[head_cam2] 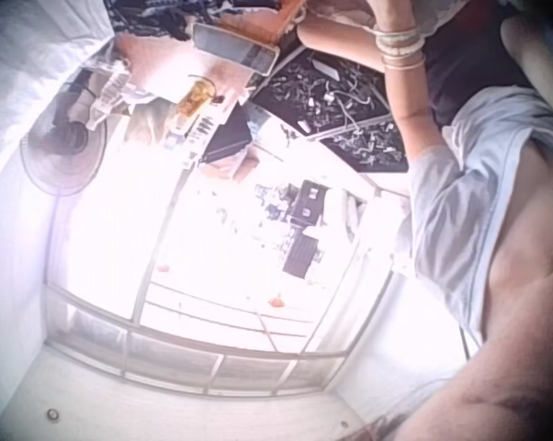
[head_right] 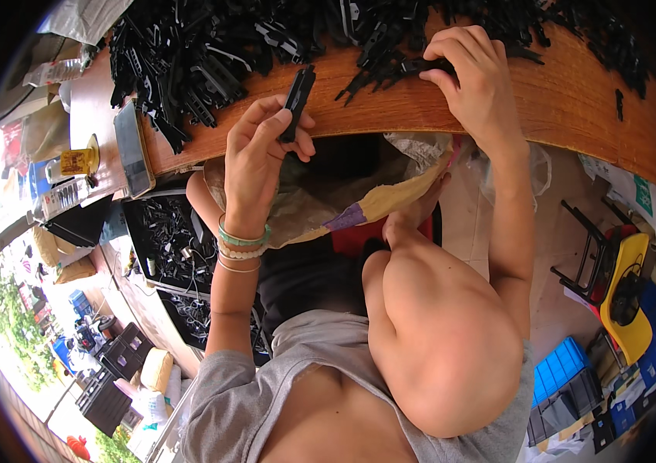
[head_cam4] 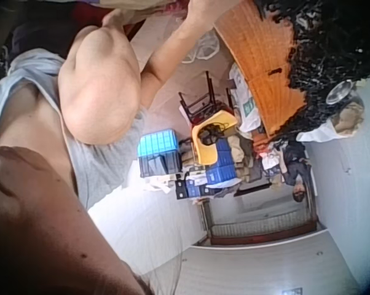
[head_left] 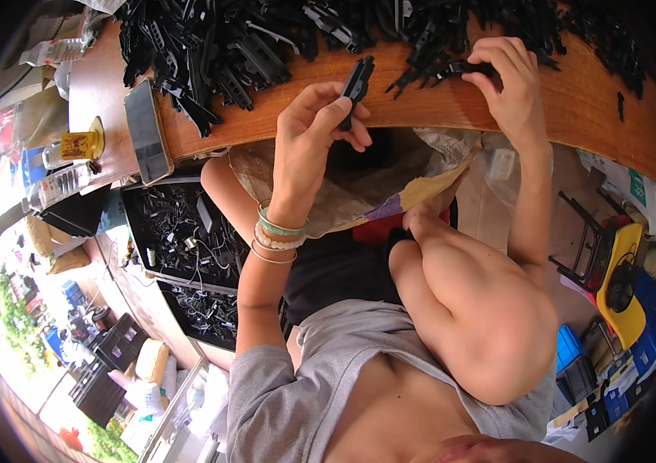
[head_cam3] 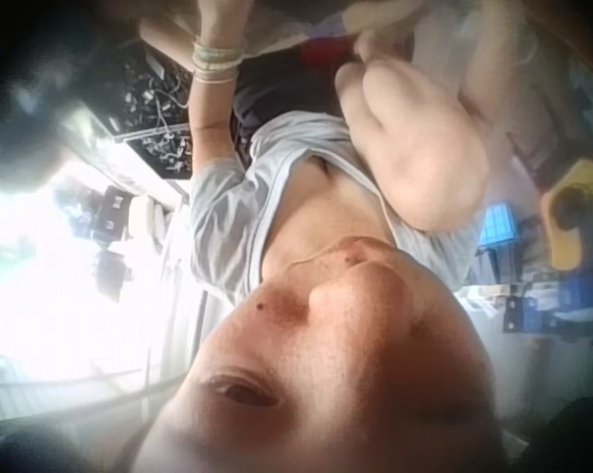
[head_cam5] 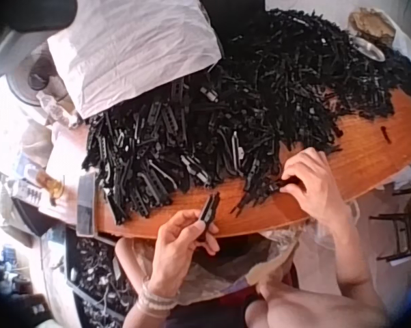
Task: Manually assemble small black plastic parts at a workbench.
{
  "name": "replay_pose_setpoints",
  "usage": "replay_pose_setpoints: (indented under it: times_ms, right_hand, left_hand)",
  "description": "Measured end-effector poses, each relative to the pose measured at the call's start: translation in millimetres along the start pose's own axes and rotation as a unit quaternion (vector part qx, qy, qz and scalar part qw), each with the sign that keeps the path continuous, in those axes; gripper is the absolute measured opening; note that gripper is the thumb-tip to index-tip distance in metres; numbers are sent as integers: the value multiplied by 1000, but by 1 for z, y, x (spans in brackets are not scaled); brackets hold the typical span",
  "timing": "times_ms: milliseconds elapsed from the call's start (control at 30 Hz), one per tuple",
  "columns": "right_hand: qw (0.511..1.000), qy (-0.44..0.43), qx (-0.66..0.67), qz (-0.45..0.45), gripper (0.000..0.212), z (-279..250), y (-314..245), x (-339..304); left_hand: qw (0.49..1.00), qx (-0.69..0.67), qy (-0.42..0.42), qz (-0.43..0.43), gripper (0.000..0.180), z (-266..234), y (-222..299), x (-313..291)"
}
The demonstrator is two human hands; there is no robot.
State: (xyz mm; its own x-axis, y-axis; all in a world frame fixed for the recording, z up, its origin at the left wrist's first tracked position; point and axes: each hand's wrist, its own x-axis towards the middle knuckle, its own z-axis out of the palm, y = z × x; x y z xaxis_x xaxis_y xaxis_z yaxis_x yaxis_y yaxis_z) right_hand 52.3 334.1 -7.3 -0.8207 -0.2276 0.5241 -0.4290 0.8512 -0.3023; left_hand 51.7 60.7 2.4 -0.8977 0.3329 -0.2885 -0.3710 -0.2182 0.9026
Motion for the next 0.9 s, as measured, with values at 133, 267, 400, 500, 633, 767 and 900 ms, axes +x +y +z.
replay_pose_setpoints:
  times_ms: [133, 267, 400, 500, 633, 767, 900]
  right_hand:
    - [999, 6, 33, 5, 26, 0, 0, 0]
    - [966, 119, 221, 61, 23, 6, -14, -4]
    - [925, -12, 380, -30, 21, -1, -56, 7]
    - [915, -19, 402, 10, 22, 3, -73, 1]
    - [925, 11, 374, 61, 23, 7, -80, -3]
    - [943, 26, 330, 30, 26, 4, -83, -4]
    - [947, 44, 318, 14, 32, 2, -82, -5]
  left_hand:
    - [1000, -7, 2, -2, 23, 0, -1, 0]
    - [1000, -3, -8, -10, 29, 5, 3, -1]
    - [999, 7, -42, -22, 31, 16, 12, -6]
    - [997, 59, -48, -32, 30, 24, 18, -11]
    - [989, 140, -55, -9, 30, 24, 18, -17]
    - [939, 318, -77, 103, 27, 29, 18, -27]
    - [930, 340, -51, 129, 33, 32, 19, -29]
